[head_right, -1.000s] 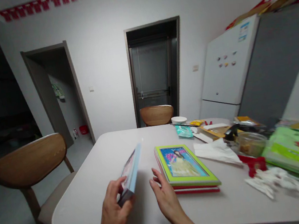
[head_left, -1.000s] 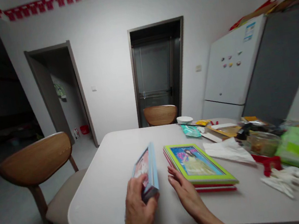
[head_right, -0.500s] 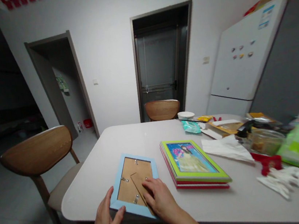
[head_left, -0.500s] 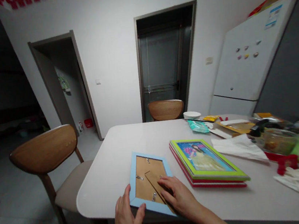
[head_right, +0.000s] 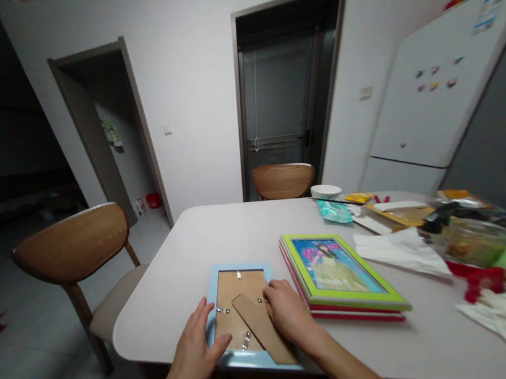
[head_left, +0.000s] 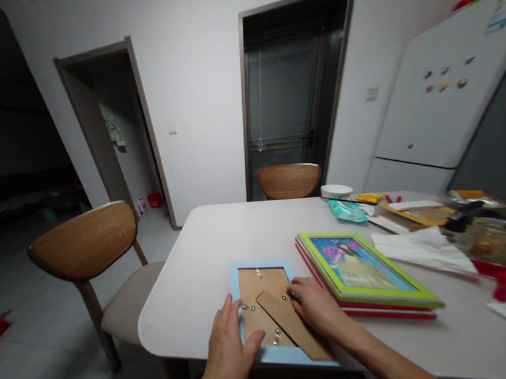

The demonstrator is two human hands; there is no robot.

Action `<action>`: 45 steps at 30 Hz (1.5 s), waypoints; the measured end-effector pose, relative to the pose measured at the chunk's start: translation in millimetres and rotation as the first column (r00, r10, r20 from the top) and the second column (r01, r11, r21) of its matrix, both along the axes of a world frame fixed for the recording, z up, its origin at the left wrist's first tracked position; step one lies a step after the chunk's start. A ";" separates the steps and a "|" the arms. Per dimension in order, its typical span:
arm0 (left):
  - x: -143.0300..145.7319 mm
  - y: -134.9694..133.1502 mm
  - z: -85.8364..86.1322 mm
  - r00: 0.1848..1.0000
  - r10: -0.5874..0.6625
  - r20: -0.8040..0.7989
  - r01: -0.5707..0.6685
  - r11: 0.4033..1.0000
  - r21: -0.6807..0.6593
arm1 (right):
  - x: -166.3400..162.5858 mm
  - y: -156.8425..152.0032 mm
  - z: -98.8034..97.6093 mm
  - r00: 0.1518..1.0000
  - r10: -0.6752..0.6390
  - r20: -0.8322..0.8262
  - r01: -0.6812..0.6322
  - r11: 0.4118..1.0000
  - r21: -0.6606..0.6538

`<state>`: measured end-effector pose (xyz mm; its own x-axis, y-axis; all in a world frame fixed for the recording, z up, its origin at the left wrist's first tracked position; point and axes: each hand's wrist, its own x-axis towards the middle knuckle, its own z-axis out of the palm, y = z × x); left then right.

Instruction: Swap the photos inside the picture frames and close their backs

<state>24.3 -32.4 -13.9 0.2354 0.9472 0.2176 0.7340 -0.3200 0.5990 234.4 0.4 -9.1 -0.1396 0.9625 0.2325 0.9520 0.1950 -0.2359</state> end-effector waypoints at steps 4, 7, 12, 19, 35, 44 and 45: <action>4.6 18.1 -9.2 1.000 0.017 0.014 -0.016 0.999 -0.038 | -0.6 7.6 -1.3 0.999 -0.026 0.027 0.026 1.000 0.004; 3.7 20.7 -15.5 0.999 0.001 0.032 0.000 1.000 -0.017 | 1.4 11.3 -0.5 0.998 -0.048 0.033 0.048 0.999 0.012; 2.0 17.6 -21.7 0.996 0.012 0.093 -0.014 1.000 0.024 | -10.9 6.1 7.6 1.000 -0.010 -0.001 0.010 0.998 0.056; 3.1 19.2 -24.6 0.995 0.019 0.101 -0.024 0.998 0.051 | -69.9 2.0 6.5 0.971 0.221 -0.085 -0.221 0.975 0.011; 6.4 17.2 -22.2 1.000 0.012 0.026 -0.013 1.000 0.021 | -40.0 45.9 -8.9 0.993 -0.100 -0.068 0.103 0.994 0.037; 6.7 17.6 -19.0 1.000 0.003 0.018 -0.003 1.000 0.028 | -39.4 52.5 -4.4 0.991 -0.095 -0.097 0.093 0.995 -0.022; 6.7 17.6 -19.6 1.000 0.006 0.023 -0.006 1.000 0.024 | -36.6 47.8 -0.4 0.992 -0.073 -0.100 0.070 0.997 -0.027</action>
<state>31.0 -14.8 -33.5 0.2243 0.9431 0.2457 0.7220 -0.3301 0.6081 197.8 48.2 -9.6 -0.0472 0.9744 0.2197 0.9346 0.1207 -0.3347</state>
